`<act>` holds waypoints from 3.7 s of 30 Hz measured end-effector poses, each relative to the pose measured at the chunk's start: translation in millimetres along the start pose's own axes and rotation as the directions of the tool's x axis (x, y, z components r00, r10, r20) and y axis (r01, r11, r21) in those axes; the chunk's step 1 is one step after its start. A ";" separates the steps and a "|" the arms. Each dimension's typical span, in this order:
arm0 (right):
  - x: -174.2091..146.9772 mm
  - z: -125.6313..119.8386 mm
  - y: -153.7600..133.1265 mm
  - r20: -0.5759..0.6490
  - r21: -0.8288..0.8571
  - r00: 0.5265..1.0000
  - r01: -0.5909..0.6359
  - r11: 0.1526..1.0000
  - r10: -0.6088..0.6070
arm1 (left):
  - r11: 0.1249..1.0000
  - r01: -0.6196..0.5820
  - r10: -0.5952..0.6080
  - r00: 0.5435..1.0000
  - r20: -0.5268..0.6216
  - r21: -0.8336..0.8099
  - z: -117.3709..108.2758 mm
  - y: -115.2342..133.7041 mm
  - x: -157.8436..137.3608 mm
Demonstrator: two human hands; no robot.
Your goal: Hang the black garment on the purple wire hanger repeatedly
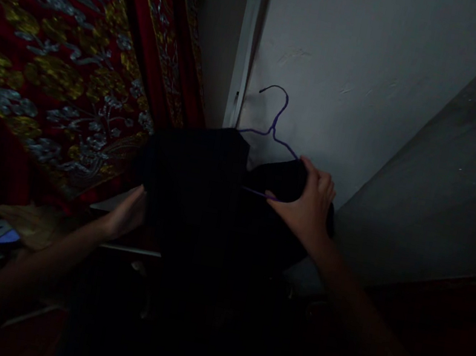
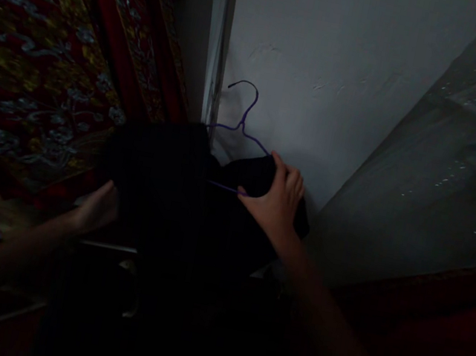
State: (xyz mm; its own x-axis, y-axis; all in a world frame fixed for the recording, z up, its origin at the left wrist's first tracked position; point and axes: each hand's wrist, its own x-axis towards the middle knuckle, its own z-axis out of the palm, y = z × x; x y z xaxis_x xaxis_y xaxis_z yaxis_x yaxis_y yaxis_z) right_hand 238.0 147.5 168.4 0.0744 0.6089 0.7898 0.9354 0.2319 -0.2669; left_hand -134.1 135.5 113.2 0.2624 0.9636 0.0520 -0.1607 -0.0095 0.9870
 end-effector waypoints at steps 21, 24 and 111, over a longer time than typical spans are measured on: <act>0.9 -24.8 -48.6 0.177 0.032 0.967 0.180 0.983 -0.183 | 0.933 0.221 -0.336 0.818 -0.467 -0.284 60.2 -88.7 -57.6; -12.9 -30.0 -42.4 0.113 0.104 0.974 0.185 0.977 -0.196 | 0.918 0.245 -0.374 0.795 -0.477 -0.312 54.7 -83.5 -69.2; -7.9 -5.0 -105.4 0.520 0.807 0.854 -0.491 0.329 -0.001 | 0.306 -0.623 0.737 0.634 0.235 0.720 130.0 57.8 25.5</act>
State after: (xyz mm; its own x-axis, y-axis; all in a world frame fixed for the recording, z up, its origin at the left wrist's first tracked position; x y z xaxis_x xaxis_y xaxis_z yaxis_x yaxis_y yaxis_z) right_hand 140.6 114.5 193.1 -0.1173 0.9144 0.3875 -0.0077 0.3894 -0.9211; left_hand -13.0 124.8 191.4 0.2713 0.5409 0.7961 0.4725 -0.7955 0.3794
